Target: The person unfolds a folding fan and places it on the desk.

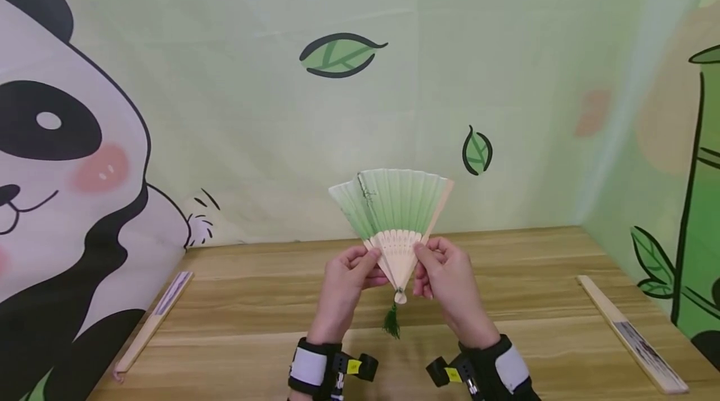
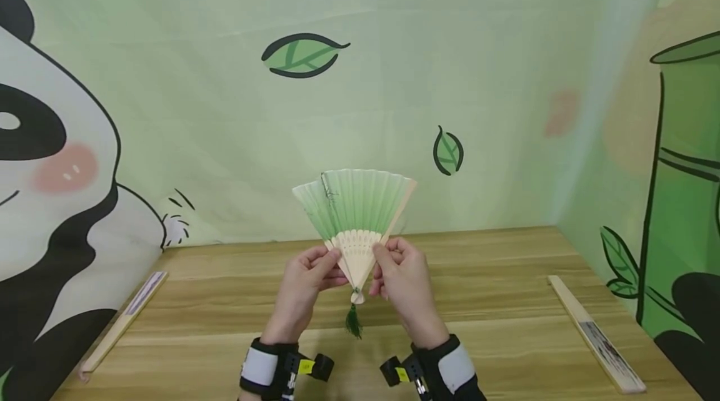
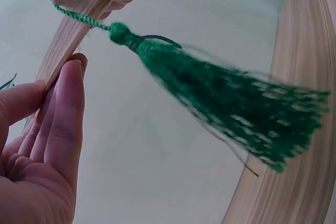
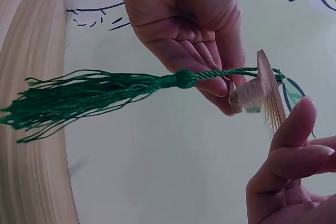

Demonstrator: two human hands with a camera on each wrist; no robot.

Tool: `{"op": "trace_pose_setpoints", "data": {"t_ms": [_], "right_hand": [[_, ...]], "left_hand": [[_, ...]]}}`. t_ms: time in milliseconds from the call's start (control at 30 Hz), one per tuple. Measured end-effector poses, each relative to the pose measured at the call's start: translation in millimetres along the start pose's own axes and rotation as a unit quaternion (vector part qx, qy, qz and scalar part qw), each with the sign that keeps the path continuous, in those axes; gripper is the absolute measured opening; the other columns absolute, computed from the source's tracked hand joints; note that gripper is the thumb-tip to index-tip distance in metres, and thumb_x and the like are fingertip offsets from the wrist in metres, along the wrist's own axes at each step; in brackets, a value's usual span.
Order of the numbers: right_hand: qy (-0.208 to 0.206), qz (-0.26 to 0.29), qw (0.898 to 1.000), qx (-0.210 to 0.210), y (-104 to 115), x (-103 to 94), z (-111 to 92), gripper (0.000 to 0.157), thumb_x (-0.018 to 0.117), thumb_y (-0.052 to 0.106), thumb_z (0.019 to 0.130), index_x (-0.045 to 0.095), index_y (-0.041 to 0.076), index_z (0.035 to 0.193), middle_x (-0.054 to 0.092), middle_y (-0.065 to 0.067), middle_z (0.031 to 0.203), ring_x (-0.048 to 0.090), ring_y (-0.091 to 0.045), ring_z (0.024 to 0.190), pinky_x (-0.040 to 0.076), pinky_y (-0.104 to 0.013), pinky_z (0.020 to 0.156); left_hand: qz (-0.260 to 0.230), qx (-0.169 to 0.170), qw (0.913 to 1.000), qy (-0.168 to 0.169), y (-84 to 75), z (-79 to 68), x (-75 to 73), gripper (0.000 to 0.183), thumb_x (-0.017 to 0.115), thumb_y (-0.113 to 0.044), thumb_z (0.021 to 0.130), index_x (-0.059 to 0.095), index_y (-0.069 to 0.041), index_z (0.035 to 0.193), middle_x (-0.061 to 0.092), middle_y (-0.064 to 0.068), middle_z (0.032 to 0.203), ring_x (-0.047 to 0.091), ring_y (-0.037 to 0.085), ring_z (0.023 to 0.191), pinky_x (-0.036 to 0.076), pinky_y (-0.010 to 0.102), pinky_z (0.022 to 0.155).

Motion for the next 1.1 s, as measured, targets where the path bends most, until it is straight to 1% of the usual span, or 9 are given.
{"op": "trace_pose_setpoints", "data": {"t_ms": [167, 400, 600, 833, 967, 1100], "right_hand": [[0.002, 0.011, 1.000, 0.003, 0.0, -1.9, 1.3, 0.016, 0.051, 0.012, 0.103, 0.046, -0.002, 0.097, 0.053, -0.013, 0.069, 0.055, -0.021, 0.048, 0.037, -0.023, 0.040], [-0.002, 0.017, 1.000, 0.001, 2.4, -2.9, 1.8, 0.015, 0.050, 0.011, 0.103, 0.045, -0.002, 0.098, 0.053, -0.014, 0.070, 0.057, -0.022, 0.049, 0.039, -0.023, 0.041], [-0.011, 0.022, 1.000, 0.006, 2.0, -5.0, 1.8, 0.015, 0.050, 0.012, 0.104, 0.046, -0.002, 0.102, 0.054, -0.013, 0.070, 0.057, -0.020, 0.050, 0.040, -0.023, 0.042], [-0.015, 0.034, 0.999, 0.006, 2.3, -5.3, 1.9, 0.015, 0.050, 0.013, 0.104, 0.045, -0.001, 0.102, 0.053, -0.013, 0.069, 0.056, -0.020, 0.050, 0.040, -0.023, 0.043], [-0.018, 0.039, 0.999, 0.005, 2.4, -5.7, 1.2, 0.015, 0.049, 0.013, 0.104, 0.043, 0.000, 0.100, 0.053, -0.013, 0.069, 0.056, -0.021, 0.050, 0.040, -0.023, 0.043], [-0.021, 0.043, 0.999, 0.002, 3.5, -5.2, 0.3, 0.015, 0.049, 0.012, 0.104, 0.043, -0.001, 0.100, 0.053, -0.013, 0.070, 0.056, -0.021, 0.051, 0.040, -0.024, 0.043]], "left_hand": [[0.004, -0.004, 1.0000, -0.008, -0.8, -0.3, -1.3, 0.027, 0.063, -0.019, 0.099, 0.060, 0.006, 0.109, 0.066, 0.017, 0.090, 0.067, 0.023, 0.078, 0.055, 0.037, 0.075], [0.010, -0.002, 0.9998, -0.016, -3.3, -1.0, -2.9, 0.026, 0.064, -0.021, 0.098, 0.060, 0.004, 0.106, 0.066, 0.016, 0.087, 0.067, 0.022, 0.074, 0.055, 0.036, 0.073], [0.013, 0.004, 0.9998, -0.013, -3.7, -1.0, -2.6, 0.025, 0.062, -0.022, 0.099, 0.059, 0.002, 0.103, 0.066, 0.016, 0.087, 0.066, 0.022, 0.074, 0.055, 0.036, 0.072], [0.008, 0.013, 0.9999, -0.003, -5.4, -0.7, -1.3, 0.023, 0.061, -0.023, 0.100, 0.057, 0.000, 0.101, 0.065, 0.018, 0.087, 0.066, 0.023, 0.073, 0.055, 0.037, 0.071], [0.005, 0.016, 0.9998, -0.002, -6.7, -1.3, -1.1, 0.023, 0.061, -0.022, 0.100, 0.057, 0.000, 0.100, 0.064, 0.017, 0.084, 0.065, 0.021, 0.070, 0.055, 0.035, 0.068], [0.010, 0.021, 0.9997, -0.008, -8.8, -2.0, -2.9, 0.022, 0.061, -0.021, 0.100, 0.056, 0.001, 0.099, 0.063, 0.014, 0.082, 0.062, 0.019, 0.066, 0.054, 0.030, 0.062]]}}
Point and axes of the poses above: each hand's wrist, its own z-axis towards the middle knuckle, its own x-axis out of the palm, y = z × x, the point moved 9 cm from there along z, towards the middle knuckle
